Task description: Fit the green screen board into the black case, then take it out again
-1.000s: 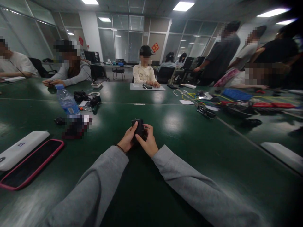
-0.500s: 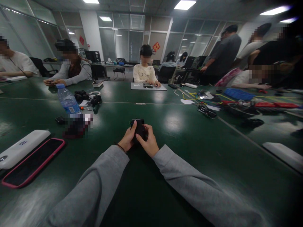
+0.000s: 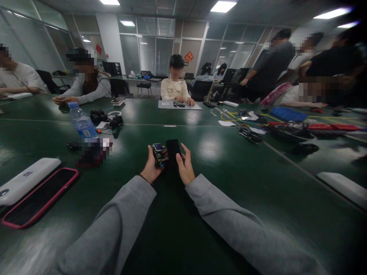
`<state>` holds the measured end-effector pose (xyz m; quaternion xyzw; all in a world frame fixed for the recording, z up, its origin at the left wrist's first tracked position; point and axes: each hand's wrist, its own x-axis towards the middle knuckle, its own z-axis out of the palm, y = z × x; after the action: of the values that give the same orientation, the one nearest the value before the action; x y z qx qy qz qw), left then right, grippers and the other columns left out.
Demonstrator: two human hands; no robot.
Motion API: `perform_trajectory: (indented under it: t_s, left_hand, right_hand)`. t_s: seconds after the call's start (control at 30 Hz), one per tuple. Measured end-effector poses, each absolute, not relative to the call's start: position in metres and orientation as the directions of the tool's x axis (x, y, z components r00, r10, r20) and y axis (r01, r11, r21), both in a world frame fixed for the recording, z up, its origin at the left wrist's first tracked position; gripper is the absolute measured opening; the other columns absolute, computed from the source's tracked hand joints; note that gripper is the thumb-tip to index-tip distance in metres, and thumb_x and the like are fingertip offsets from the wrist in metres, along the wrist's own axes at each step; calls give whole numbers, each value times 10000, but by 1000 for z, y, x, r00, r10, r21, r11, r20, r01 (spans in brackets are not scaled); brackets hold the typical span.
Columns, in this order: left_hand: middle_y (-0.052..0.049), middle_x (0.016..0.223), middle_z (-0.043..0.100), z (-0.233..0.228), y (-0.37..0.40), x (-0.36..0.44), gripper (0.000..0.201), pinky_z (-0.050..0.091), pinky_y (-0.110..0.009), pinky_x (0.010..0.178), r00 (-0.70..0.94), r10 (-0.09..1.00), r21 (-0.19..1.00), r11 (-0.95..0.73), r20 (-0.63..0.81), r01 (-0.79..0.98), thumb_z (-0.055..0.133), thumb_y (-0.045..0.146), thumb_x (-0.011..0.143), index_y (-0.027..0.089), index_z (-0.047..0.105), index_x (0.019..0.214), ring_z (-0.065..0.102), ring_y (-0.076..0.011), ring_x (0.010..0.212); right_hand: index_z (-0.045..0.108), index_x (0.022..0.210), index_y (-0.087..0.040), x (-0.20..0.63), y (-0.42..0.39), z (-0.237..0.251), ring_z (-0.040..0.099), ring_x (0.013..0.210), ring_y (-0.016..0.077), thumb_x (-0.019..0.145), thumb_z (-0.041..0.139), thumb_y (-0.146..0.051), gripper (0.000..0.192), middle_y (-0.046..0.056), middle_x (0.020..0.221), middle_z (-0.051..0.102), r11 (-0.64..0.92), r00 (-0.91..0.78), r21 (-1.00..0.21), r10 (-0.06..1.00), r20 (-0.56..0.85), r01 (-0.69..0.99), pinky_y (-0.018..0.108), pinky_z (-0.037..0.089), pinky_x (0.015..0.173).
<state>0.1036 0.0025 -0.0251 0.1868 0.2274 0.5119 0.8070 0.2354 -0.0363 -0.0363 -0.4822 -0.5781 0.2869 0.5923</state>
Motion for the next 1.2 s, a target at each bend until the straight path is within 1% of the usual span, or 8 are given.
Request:
perform_trajectory:
  t_s: [0.13, 0.23, 0.37, 0.5, 0.73, 0.97, 1.07, 1.2]
  left_hand:
    - [-85, 954, 664, -21, -1, 105, 598, 472, -331, 855, 386, 905, 548, 417, -179, -724, 387, 661, 780, 164, 618, 1018, 613, -202, 929]
    - [-92, 994, 659, -20, -3, 105, 616, 471, -343, 856, 382, 905, 574, 415, -184, -706, 386, 665, 777, 167, 609, 1062, 606, -211, 950]
    - [-91, 980, 661, -21, -2, 104, 612, 479, -345, 836, 344, 913, 578, 405, -218, -709, 390, 663, 777, 167, 606, 1065, 608, -214, 941]
    - [-89, 933, 664, -22, 0, 103, 591, 488, -341, 812, 332, 916, 561, 402, -226, -724, 408, 653, 777, 161, 609, 1034, 613, -210, 910]
    - [-122, 1069, 630, -25, 2, 101, 608, 497, -336, 790, 370, 915, 538, 395, -161, -744, 360, 652, 797, 147, 575, 1059, 590, -218, 1003]
    - [-111, 1113, 616, -28, 4, 101, 573, 490, -350, 816, 352, 924, 555, 374, -152, -743, 365, 645, 800, 168, 574, 1040, 571, -222, 1048]
    - [-107, 1050, 636, -28, 5, 102, 567, 487, -340, 822, 332, 927, 562, 370, -172, -740, 381, 643, 795, 158, 590, 1002, 589, -213, 1005]
    - [-102, 945, 652, -26, 4, 104, 579, 489, -343, 825, 358, 917, 551, 394, -177, -735, 366, 649, 798, 145, 604, 953, 608, -205, 943]
  right_hand:
    - [320, 1375, -281, 242, -29, -39, 371, 1265, 160, 909, 344, -458, 499, 0, 1410, 336, 387, 131, -890, 896, 425, 241, 381, 290, 1079]
    - [421, 1323, -269, 246, -25, -38, 340, 1290, 141, 917, 339, -432, 445, -17, 1376, 394, 429, 85, -862, 881, 466, 271, 378, 225, 1115]
    - [520, 1243, -253, 252, -21, -36, 448, 1203, 151, 916, 342, -429, 412, -2, 1274, 509, 424, 33, -842, 888, 460, 334, 383, 287, 1084]
    - [497, 1266, -250, 258, -18, -34, 456, 1177, 165, 893, 389, -467, 445, 35, 1248, 511, 411, 23, -808, 886, 463, 421, 380, 310, 1064]
    - [469, 1266, -157, 261, -13, -43, 382, 1169, 254, 640, 668, -569, 776, 117, 1152, 390, 300, 92, -736, 893, 440, 607, 427, 334, 1038]
    - [424, 1282, -165, 265, -11, -42, 438, 1159, 220, 719, 601, -345, 617, 100, 1194, 463, 391, 104, -766, 856, 507, 510, 412, 340, 1039]
    - [420, 1284, -155, 264, -15, -38, 454, 1169, 219, 739, 566, -307, 584, 102, 1252, 476, 395, 136, -776, 845, 517, 492, 411, 354, 1031]
    - [396, 1318, -173, 259, -22, -33, 457, 1183, 211, 757, 549, -287, 592, 89, 1279, 477, 453, 57, -722, 826, 560, 523, 405, 363, 1028]
